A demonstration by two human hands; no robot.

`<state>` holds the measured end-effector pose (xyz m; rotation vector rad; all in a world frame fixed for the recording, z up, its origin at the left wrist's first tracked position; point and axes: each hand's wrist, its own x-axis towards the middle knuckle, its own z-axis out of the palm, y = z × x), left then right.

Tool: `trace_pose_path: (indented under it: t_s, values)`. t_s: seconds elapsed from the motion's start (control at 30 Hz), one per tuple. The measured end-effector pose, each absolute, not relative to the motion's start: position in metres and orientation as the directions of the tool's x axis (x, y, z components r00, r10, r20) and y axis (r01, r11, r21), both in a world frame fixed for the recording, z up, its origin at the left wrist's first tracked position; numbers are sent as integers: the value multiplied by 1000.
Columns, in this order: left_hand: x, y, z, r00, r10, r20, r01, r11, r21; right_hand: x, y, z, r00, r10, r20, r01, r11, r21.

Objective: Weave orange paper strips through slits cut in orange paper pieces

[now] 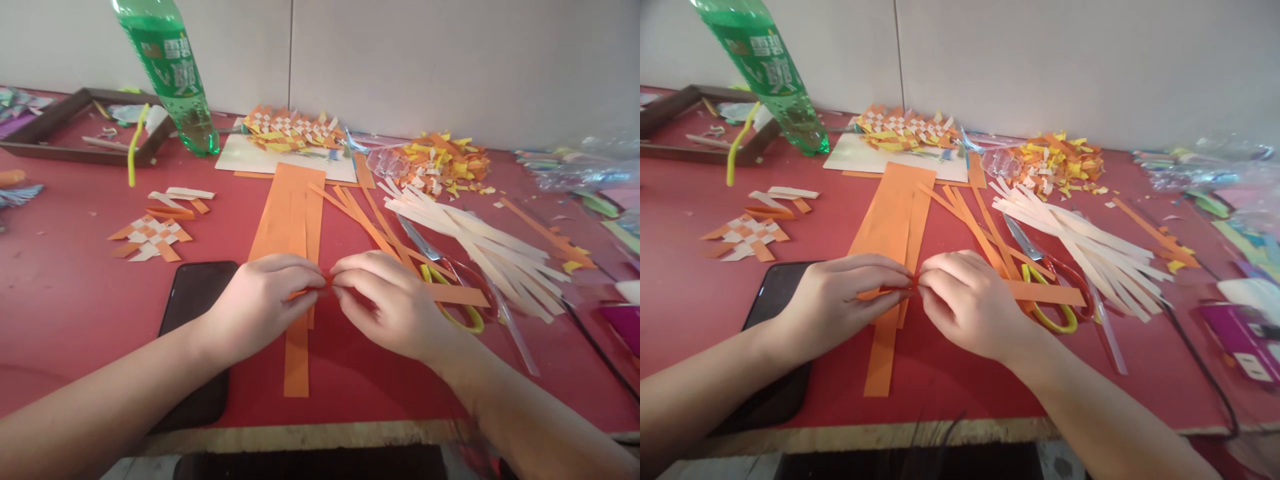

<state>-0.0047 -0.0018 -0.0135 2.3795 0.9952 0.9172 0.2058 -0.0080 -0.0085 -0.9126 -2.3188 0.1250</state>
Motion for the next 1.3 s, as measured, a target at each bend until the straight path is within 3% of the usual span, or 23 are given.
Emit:
trace_pose_path:
  t_s: [0.13,0.17,0.23,0.3,0.37,0.47,0.53,0.63,0.97,1.1,1.3]
  values:
    - [-4,-1,-11,424,830,363,479,-545,688,208,-20,-2,-507,493,707,570,807,-154]
    - [-3,0,-10,379,869,318,486,-479,731,208,-24,-2,-506,460,730,524,836,-163]
    - [-3,2,-9,278,937,214,480,-328,813,205,-28,-3,-501,521,691,429,843,-325]
    - [-3,5,-9,208,968,142,419,-219,881,200,-28,-6,-453,733,507,435,678,-592]
    - [-2,6,-9,220,969,111,343,-183,921,196,-24,-11,-379,897,229,416,386,-823]
    - [-1,3,-9,309,946,99,302,-196,933,193,-16,-16,-343,937,-72,216,4,-976]
    - [-1,0,-10,343,933,112,277,-214,937,193,-13,-17,-345,931,-118,71,-99,-993]
    - [0,-3,-13,346,929,133,184,-206,961,194,-12,-17,-311,949,-56,-23,-66,-998]
    - [1,2,-11,307,951,26,-15,-23,1000,193,-13,-17,-189,977,102,-47,95,-994]
    - [0,2,-9,313,942,120,-56,-108,993,195,-12,-14,-256,965,50,79,72,-994]
    - [0,1,-12,367,916,159,-121,-123,985,191,-13,-15,-225,974,-20,-131,-51,-990]
